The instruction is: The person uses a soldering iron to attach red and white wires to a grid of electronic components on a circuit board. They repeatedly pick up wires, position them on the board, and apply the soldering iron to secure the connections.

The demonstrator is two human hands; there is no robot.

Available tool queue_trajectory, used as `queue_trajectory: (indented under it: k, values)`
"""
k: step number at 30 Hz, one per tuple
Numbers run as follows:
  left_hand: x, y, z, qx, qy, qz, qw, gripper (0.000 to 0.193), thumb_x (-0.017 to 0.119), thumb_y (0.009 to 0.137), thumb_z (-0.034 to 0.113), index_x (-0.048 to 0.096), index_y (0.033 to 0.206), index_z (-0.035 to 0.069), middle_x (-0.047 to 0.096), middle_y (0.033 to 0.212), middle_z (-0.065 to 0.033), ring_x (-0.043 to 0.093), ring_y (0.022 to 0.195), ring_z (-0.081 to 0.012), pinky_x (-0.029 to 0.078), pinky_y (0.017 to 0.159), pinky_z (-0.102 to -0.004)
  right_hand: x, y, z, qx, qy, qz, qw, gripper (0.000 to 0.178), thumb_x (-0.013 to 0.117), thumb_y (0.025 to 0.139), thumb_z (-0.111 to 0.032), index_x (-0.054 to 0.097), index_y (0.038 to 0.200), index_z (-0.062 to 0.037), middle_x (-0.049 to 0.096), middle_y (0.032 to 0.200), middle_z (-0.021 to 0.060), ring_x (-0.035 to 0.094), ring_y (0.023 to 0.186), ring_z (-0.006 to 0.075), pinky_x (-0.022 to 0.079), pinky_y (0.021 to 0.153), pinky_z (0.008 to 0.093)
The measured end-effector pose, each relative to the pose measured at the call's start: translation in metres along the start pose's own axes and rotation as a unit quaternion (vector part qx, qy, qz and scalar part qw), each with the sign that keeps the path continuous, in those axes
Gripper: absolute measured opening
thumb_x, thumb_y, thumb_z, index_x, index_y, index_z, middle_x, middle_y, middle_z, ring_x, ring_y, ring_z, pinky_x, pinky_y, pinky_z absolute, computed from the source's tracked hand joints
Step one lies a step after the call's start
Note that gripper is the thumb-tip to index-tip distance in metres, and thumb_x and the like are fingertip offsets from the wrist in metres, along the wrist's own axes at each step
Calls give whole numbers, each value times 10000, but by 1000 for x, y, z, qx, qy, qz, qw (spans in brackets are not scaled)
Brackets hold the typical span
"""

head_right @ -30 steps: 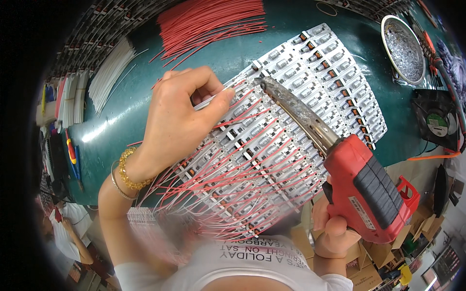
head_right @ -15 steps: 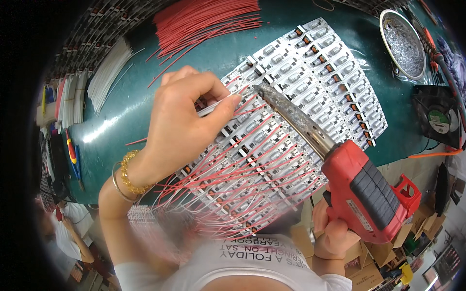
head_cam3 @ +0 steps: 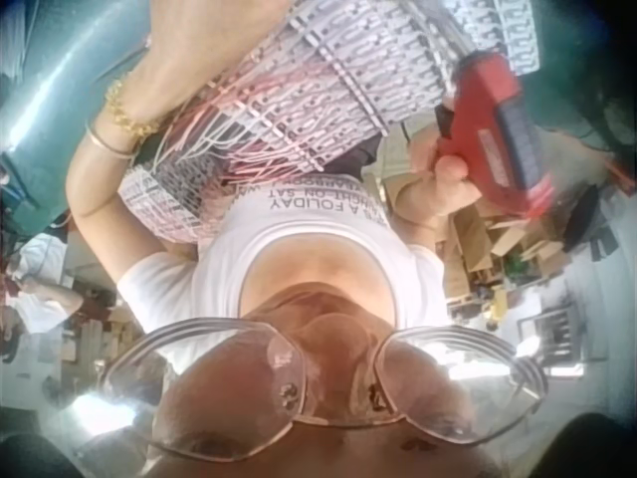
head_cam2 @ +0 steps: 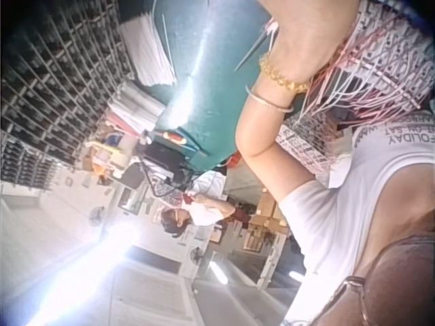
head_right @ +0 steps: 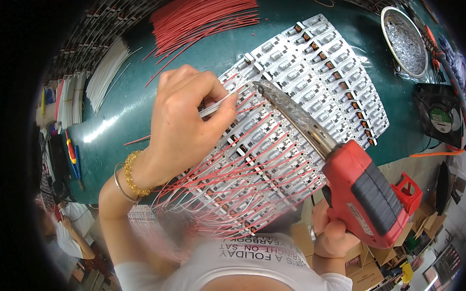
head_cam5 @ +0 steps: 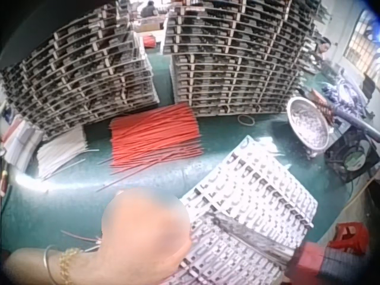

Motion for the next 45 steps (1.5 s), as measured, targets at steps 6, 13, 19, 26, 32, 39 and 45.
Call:
queue_trajectory:
  k: [6,13,19,26,32,39,45]
  values:
    - [1,1,1,1,-4,5,1000,154,676,706,91,552,619,60,515,593,-22,470,616,-193,343,662,-324,-3,2,1,-12,24,-20,999,795,578,797,-548,380,1168,127,430,447,-7,389,343,83,338,368,222]
    - [-32,9,1,75,8,75,994,74,700,709,76,640,677,47,606,630,-33,536,617,-172,378,703,-291,-10,-2,3,-26,62,2,998,772,547,820,-544,374,1187,113,415,460,-18,385,346,87,344,376,226]
    - [-16,2,13,-55,-68,-44,995,75,698,715,69,631,696,43,596,630,-31,521,613,-159,367,706,-281,-16,-10,12,-22,111,-14,993,792,528,819,-567,362,1207,103,401,463,-25,379,343,88,343,374,224]
    - [-2,-4,15,-20,-14,-21,999,134,691,725,75,576,659,58,545,577,-19,482,547,-161,335,706,-310,-14,-10,12,1,64,-20,998,801,544,792,-593,388,1162,100,417,459,-15,386,349,91,347,377,220]
    - [1,-5,15,-5,7,1,1000,149,698,715,75,568,643,67,542,571,-16,470,532,-162,336,696,-317,-12,-13,18,27,48,-5,998,790,595,753,-595,415,1106,88,427,456,6,393,351,103,341,378,233]
    - [1,-6,15,3,9,7,1000,157,699,712,76,563,632,70,530,562,-11,456,529,-168,339,696,-322,-6,-16,8,2,7,4,1000,774,627,739,-574,442,1087,92,432,464,12,390,349,103,319,373,230]
    - [4,-5,15,11,15,12,1000,161,699,712,82,563,628,69,530,556,-13,455,530,-169,341,700,-322,-5,-15,10,-8,-1,16,1000,788,613,747,-576,437,1106,104,428,463,3,386,342,97,316,363,215]
Point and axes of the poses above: each hand's wrist, its own y-axis towards the middle knuckle, its own x-axis out of the palm, z = x × y, the point moved 5 cm from there along y, towards the middle knuckle
